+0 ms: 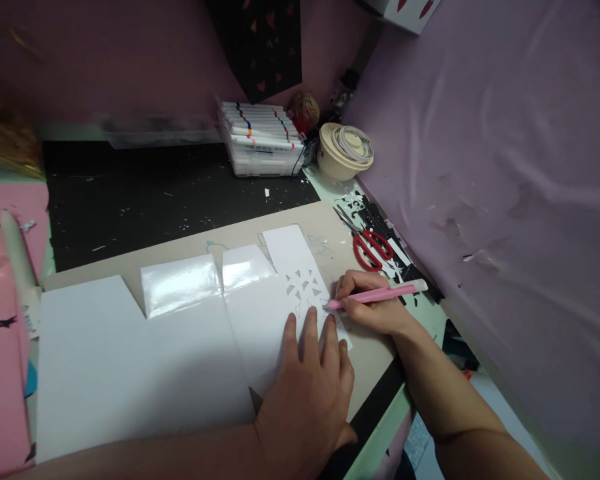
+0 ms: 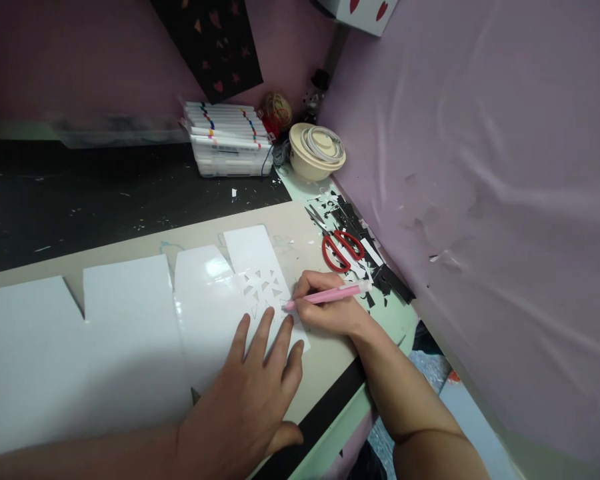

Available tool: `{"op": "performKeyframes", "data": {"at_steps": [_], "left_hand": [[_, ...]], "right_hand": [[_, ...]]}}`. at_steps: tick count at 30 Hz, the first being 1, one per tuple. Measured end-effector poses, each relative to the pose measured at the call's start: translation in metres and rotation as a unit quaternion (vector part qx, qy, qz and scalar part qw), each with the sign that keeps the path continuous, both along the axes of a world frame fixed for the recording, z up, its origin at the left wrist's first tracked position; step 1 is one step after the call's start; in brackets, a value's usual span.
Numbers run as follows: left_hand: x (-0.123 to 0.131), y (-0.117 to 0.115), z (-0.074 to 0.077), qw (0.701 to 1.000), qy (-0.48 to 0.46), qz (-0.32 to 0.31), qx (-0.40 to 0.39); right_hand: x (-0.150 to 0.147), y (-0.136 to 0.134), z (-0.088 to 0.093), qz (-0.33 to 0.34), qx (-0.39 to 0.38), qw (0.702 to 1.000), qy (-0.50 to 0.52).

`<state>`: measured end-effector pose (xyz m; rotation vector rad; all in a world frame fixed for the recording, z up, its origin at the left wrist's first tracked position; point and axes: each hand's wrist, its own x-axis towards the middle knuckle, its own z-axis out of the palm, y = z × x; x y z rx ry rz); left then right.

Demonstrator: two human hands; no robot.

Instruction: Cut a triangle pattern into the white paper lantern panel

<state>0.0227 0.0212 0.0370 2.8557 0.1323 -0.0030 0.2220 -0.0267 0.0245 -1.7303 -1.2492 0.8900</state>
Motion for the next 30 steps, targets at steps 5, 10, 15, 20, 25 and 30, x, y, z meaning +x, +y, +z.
{"op": "performKeyframes", "data": {"at_steps": [5, 10, 15, 20, 25, 30], "left_hand": [[-0.0011, -0.0013, 0.001, 1.0, -0.011, 0.002, 0.001], [0.0005, -0.0008, 0.0015, 1.0, 0.003, 0.001, -0.001], [0.0004, -0.0014, 0.0005, 1.0, 0.008, 0.0, 0.002], [-0.001, -0.0014, 0.0003, 1.0, 0.004, 0.002, 0.0], [-0.001, -0.0006, 0.0008, 1.0, -0.006, 0.003, -0.002], [-0.0018, -0.0016, 0.0018, 1.0, -0.009, 0.003, 0.002]], "right_hand": [[-0.0002, -0.0001, 0.0001, -0.011, 0.003, 1.0, 0.008], [0.0005, -0.0003, -0.0007, -0.013, 0.013, 1.0, 0.018], [0.0008, 0.0009, 0.0001, -0.011, 0.022, 0.999, 0.024], [0.0006, 0.0028, 0.0008, -0.012, 0.029, 0.999, 0.031], [0.0023, 0.0009, -0.0007, -0.006, 0.034, 0.999, 0.033], [0.0023, -0.0019, -0.0015, 0.004, 0.017, 1.0, 0.021]]}}
